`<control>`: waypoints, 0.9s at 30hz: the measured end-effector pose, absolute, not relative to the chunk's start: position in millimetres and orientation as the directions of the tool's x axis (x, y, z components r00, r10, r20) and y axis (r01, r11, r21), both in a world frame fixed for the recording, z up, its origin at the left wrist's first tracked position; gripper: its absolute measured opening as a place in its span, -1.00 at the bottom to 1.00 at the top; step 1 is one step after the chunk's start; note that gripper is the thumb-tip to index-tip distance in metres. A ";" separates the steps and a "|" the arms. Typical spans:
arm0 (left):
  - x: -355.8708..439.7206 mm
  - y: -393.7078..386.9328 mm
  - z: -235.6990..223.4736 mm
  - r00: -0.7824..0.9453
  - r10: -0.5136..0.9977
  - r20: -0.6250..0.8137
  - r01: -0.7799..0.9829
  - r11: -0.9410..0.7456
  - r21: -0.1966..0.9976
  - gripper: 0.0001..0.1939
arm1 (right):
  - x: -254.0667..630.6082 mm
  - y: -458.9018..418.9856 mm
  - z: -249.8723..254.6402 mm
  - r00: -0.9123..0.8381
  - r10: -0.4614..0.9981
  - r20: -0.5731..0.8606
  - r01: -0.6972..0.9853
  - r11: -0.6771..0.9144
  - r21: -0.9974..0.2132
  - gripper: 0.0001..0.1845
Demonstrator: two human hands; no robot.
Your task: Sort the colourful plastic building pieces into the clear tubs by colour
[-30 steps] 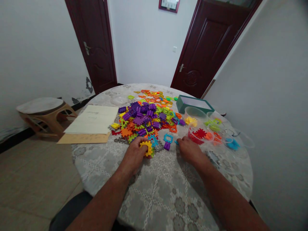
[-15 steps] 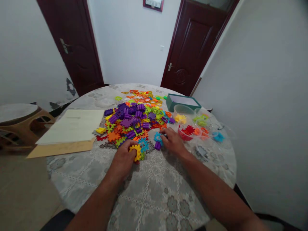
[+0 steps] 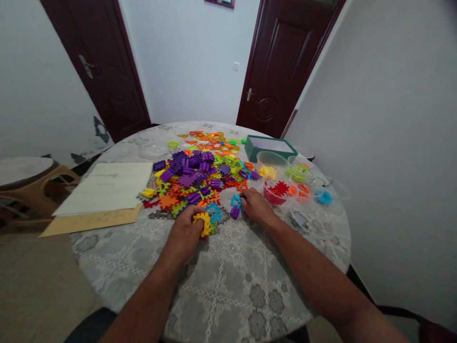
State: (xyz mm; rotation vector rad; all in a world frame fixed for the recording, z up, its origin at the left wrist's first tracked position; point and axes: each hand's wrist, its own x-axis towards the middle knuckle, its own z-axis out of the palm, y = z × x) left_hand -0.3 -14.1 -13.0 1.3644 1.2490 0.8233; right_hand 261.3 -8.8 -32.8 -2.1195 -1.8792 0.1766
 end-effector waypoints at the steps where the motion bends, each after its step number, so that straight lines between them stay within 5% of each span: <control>1: 0.0 -14.6 -12.5 0.214 0.964 -0.158 0.232 0.107 0.967 -0.64 | 262.6 -7.6 -32.6 0.139 0.985 0.105 0.949 -0.102 -0.299 -0.76; 22: 3.0 -19.2 -8.4 0.213 0.964 -0.161 0.183 0.123 0.975 -0.71 | 270.7 -7.0 -30.6 0.076 0.995 0.063 0.958 -0.055 -0.281 -0.85; 27: 2.8 -19.5 -9.0 0.219 0.962 -0.164 0.183 0.124 0.975 -0.72 | 273.4 -10.7 -35.6 0.132 0.981 0.143 0.917 -0.065 -0.394 -0.88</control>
